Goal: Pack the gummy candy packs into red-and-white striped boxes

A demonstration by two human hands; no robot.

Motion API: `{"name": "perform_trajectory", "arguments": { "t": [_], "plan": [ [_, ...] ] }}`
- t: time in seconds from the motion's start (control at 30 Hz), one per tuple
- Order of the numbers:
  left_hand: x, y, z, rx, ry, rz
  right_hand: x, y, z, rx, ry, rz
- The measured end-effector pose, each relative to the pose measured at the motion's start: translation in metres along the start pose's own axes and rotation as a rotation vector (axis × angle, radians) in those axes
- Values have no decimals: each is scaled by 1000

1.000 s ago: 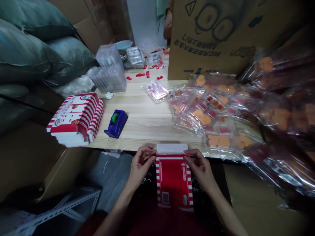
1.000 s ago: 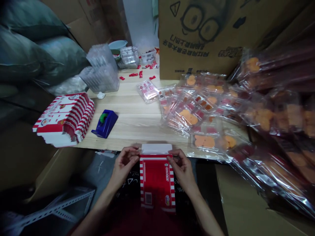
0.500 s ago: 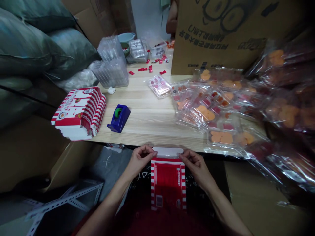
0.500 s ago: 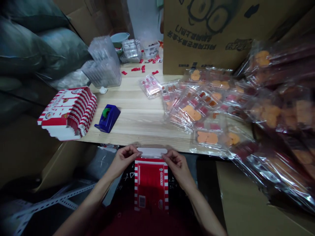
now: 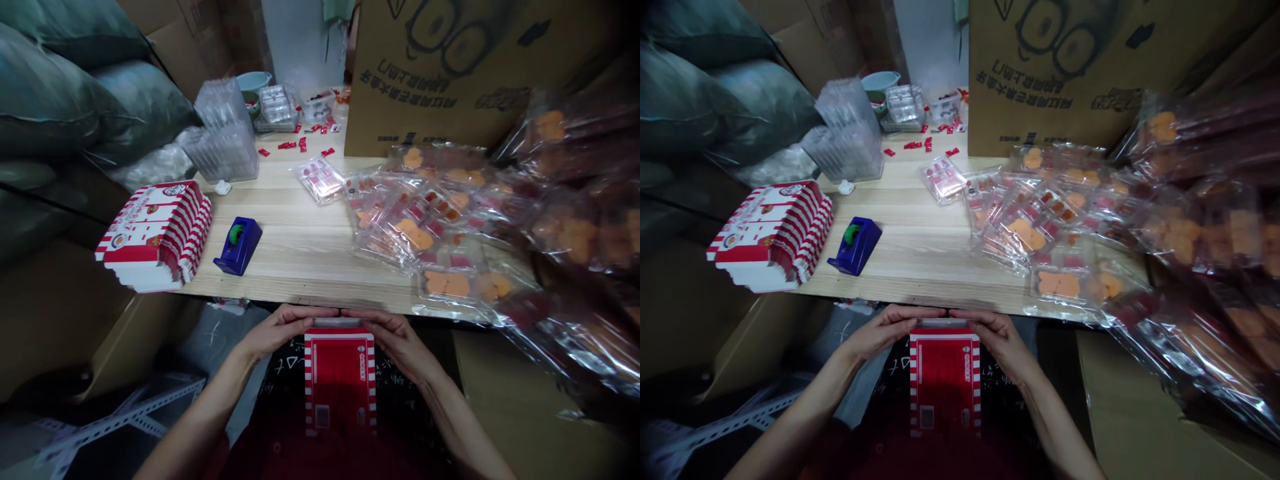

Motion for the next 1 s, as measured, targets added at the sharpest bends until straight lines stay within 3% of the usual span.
{"name": "perform_trajectory", "arguments": {
  "t": [0.17, 0.33, 0.6, 0.83, 1.0],
  "plan": [
    [-3, -8, 0, -128, 29, 118, 4, -4, -6, 151, -44, -33],
    [-13, -7, -6, -145, -40, 105, -2, -5, -8, 193, 18, -40],
    [-23, -8, -3, -216, -42, 82, -10, -9, -5, 124, 124, -126],
    [-21, -9, -6, -255, -42, 88, -7, -4, -5, 85, 106, -142],
    [-17, -10, -6, -294, -58, 75, 6, 5, -13, 183, 85, -269]
  ]
}}
Point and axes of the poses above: each hand's wrist, its own x-axis away from the middle knuckle, its own y-axis out of the palm, z = x × y, the point moved 9 cm from there along -x, towards the middle knuckle, and after that the axes turned 5 degrees about x, right-handed, at the moved point
